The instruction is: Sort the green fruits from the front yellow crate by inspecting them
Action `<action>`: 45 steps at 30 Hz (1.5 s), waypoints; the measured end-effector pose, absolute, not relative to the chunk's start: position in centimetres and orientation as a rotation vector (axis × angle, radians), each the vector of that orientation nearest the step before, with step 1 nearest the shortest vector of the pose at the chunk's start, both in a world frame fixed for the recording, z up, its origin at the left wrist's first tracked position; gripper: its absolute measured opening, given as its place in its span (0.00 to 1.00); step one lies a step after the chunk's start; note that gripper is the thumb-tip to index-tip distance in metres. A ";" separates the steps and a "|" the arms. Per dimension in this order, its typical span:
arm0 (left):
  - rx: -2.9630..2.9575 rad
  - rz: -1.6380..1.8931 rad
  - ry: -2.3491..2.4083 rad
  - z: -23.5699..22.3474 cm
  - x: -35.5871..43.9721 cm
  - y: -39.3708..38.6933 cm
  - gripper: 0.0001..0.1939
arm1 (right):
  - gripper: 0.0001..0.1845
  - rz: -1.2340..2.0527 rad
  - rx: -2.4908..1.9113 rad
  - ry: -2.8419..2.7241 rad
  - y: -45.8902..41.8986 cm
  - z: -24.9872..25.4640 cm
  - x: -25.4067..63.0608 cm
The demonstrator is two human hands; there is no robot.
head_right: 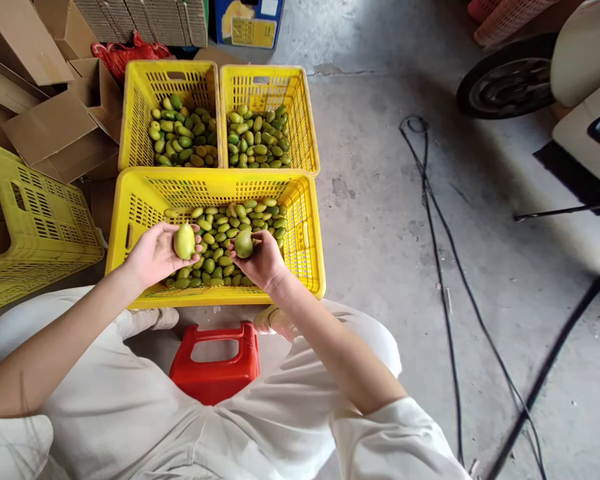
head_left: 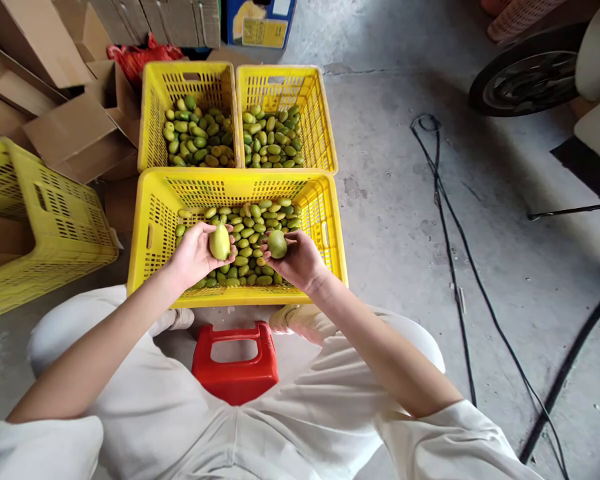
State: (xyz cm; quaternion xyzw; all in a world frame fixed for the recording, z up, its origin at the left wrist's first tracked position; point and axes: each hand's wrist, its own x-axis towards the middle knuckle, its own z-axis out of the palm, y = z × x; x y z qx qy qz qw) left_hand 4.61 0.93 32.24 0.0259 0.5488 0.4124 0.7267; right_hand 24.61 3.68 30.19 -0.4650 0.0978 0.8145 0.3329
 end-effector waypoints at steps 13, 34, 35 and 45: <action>0.301 0.785 1.199 31.0 4.9 0.4 0.10 | 0.11 2.113 -1.355 -0.059 3.7 29.4 24.8; 0.241 0.777 1.235 30.1 5.4 0.3 0.08 | 0.12 2.068 -1.408 -0.027 4.0 29.9 24.9; 0.228 0.783 1.230 30.1 5.4 0.4 0.08 | 0.11 2.073 -1.411 -0.043 4.0 29.9 25.0; 0.127 0.843 1.166 30.4 5.4 0.9 0.08 | 0.07 2.038 -1.417 0.025 4.2 29.4 24.7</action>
